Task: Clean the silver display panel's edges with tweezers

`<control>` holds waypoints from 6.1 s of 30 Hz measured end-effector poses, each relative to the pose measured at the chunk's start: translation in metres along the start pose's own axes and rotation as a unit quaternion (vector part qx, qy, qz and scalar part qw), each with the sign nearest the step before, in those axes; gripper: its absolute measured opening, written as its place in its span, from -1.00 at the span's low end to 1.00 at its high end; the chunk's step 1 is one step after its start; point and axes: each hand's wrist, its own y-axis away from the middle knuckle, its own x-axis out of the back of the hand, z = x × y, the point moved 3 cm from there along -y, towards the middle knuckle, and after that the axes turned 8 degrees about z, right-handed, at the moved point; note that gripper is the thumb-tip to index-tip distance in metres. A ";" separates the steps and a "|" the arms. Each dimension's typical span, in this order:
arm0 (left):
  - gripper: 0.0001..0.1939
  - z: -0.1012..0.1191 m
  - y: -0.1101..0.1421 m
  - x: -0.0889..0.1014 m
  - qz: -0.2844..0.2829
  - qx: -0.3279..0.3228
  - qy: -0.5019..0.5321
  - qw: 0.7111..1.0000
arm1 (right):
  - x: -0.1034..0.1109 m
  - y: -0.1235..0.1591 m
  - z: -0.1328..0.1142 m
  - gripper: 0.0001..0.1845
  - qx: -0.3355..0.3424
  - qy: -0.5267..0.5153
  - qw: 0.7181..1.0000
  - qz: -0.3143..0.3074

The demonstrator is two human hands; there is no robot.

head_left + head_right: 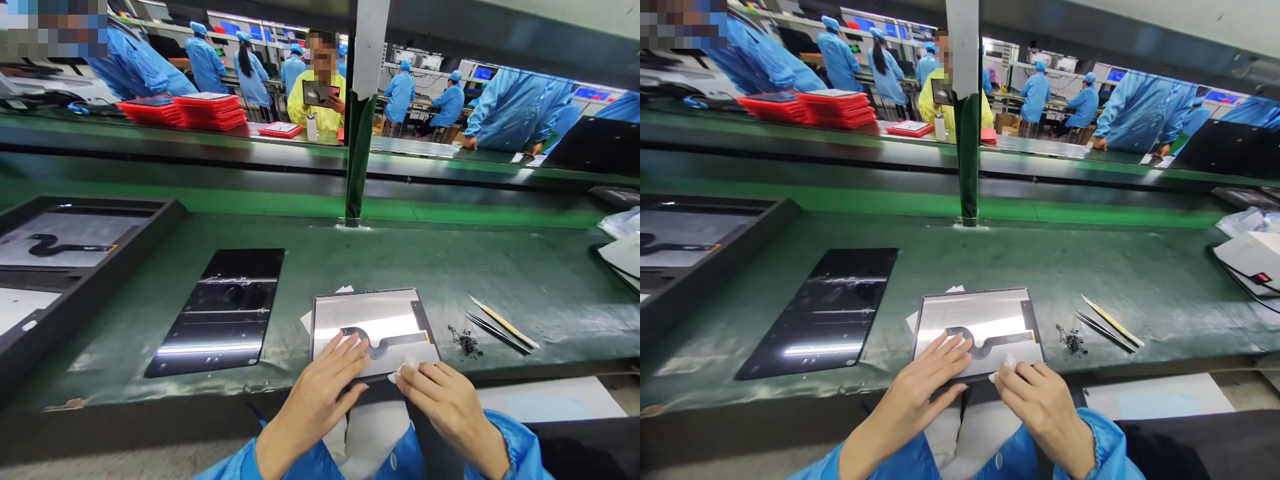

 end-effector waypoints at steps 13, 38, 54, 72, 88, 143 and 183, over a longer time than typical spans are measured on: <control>-0.51 0.000 0.000 0.003 -0.046 0.029 0.025 0.998 | 0.004 -0.006 -0.001 -0.59 -0.005 -0.002 1.000 0.004; -0.24 -0.010 0.015 0.029 -0.084 0.091 -0.007 0.992 | 0.016 0.016 0.004 -0.67 -0.077 -0.002 0.996 0.055; -0.17 -0.010 0.026 0.025 -0.067 0.138 -0.031 0.988 | -0.015 -0.030 -0.030 -0.66 0.037 -0.015 0.999 0.035; -0.20 -0.012 0.028 0.024 -0.069 0.140 -0.025 0.988 | -0.015 -0.036 -0.034 -0.49 0.051 -0.021 0.998 0.008; -0.17 -0.013 0.030 0.023 -0.073 0.160 -0.020 0.984 | -0.017 -0.038 -0.037 -0.46 0.069 -0.028 0.997 0.023; -0.19 -0.014 0.031 0.021 -0.059 0.147 -0.030 0.987 | -0.024 -0.027 -0.046 -0.45 0.095 0.018 0.995 0.020; -0.19 -0.014 0.029 0.022 -0.062 0.146 -0.019 0.987 | -0.017 -0.032 -0.054 -0.46 0.078 0.058 0.995 0.026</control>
